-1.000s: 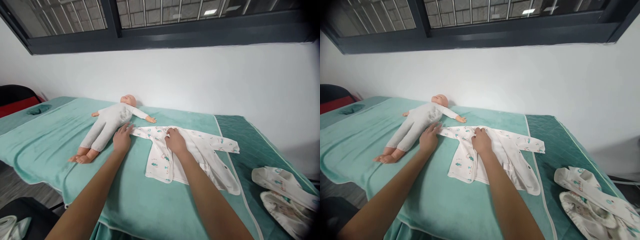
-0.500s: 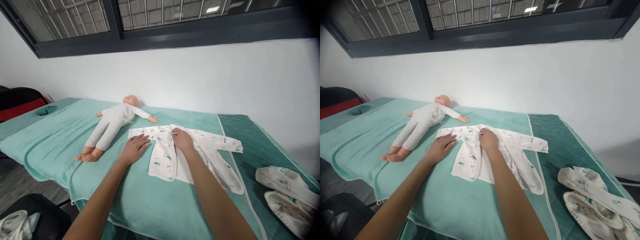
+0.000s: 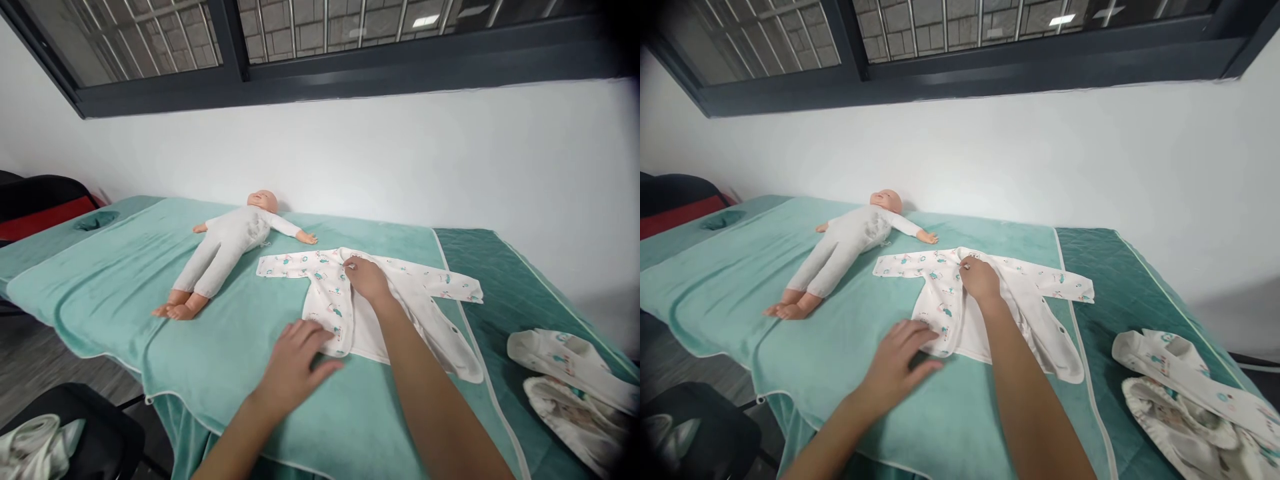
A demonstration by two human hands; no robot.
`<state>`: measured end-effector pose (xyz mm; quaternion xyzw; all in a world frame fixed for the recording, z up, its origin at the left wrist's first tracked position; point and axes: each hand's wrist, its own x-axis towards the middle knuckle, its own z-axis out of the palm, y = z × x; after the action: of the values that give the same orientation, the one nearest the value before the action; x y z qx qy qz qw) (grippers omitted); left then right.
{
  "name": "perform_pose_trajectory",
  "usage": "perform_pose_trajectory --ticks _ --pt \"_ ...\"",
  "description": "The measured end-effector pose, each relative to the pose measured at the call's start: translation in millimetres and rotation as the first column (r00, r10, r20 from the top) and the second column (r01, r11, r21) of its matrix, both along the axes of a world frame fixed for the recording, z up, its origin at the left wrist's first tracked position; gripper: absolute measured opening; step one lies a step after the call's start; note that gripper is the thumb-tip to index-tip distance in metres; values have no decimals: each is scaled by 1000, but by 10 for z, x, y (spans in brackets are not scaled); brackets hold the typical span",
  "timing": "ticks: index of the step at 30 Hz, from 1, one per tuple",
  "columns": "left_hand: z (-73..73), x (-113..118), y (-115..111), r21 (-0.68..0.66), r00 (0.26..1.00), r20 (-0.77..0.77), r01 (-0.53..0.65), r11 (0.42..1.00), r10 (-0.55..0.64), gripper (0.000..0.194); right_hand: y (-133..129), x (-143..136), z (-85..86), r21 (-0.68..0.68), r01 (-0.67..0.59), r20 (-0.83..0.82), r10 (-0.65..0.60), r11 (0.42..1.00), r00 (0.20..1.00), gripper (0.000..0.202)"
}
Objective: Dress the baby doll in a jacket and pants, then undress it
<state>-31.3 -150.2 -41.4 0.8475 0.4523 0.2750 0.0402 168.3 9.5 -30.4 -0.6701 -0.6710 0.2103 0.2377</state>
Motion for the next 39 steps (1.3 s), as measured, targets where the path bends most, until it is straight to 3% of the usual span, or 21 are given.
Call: perform_pose_trajectory --ticks 2,4,6,11,14,16,18,20,22,23,25,27,31,33,35,39 --pt "-13 149 -107 23 996 -92 -20 1000 22 44 10 4 -10 4 18 -7 -18 1000 1000 28" --pt "-23 220 -125 76 987 -132 -85 993 94 30 10 3 -14 5 31 -16 -31 1000 999 28" --pt "-31 232 -107 137 983 -129 -113 984 131 14 2 -2 -15 8 44 -25 -44 999 999 28" --pt "-58 225 -97 245 995 -36 -80 966 91 8 -8 10 -33 23 84 -89 -81 996 993 23" --pt "-79 236 -92 188 993 77 -101 977 88 9 9 30 -38 27 76 -194 -69 997 979 20" --pt "-91 216 -72 54 954 255 -178 983 159 13 20 21 -22 28 49 -296 -39 998 954 23" --pt "-105 170 -42 -151 811 484 -293 944 329 17 23 -27 3 42 -4 -403 21 999 915 32" --pt "-126 113 -11 -333 548 665 -391 858 507 18 18 -116 13 85 -109 -571 138 990 810 41" --pt "-154 65 12 -395 321 750 -484 781 578 20 10 -225 -12 159 -221 -699 268 962 664 46" --pt "-168 49 18 -371 285 766 -537 757 577 28 4 -278 -40 199 -265 -702 326 943 633 47" --pt "-190 36 20 -250 359 736 -643 724 574 43 -12 -363 -113 243 -321 -580 403 915 708 46" --pt "-200 47 10 -101 514 631 -689 718 581 42 -33 -410 -185 259 -354 -405 434 898 804 42" --pt "-180 111 -25 65 760 364 -598 799 539 18 -77 -406 -238 288 -413 -253 485 864 837 34" --pt "-162 144 -45 61 810 241 -562 825 534 13 -100 -387 -223 273 -450 -104 491 850 865 37" --pt "-146 168 -63 48 817 154 -568 821 556 14 -126 -375 -203 225 -483 76 479 846 874 44" --pt "-130 189 -80 89 815 129 -577 812 565 13 -177 -395 -193 168 -498 267 447 851 854 52"
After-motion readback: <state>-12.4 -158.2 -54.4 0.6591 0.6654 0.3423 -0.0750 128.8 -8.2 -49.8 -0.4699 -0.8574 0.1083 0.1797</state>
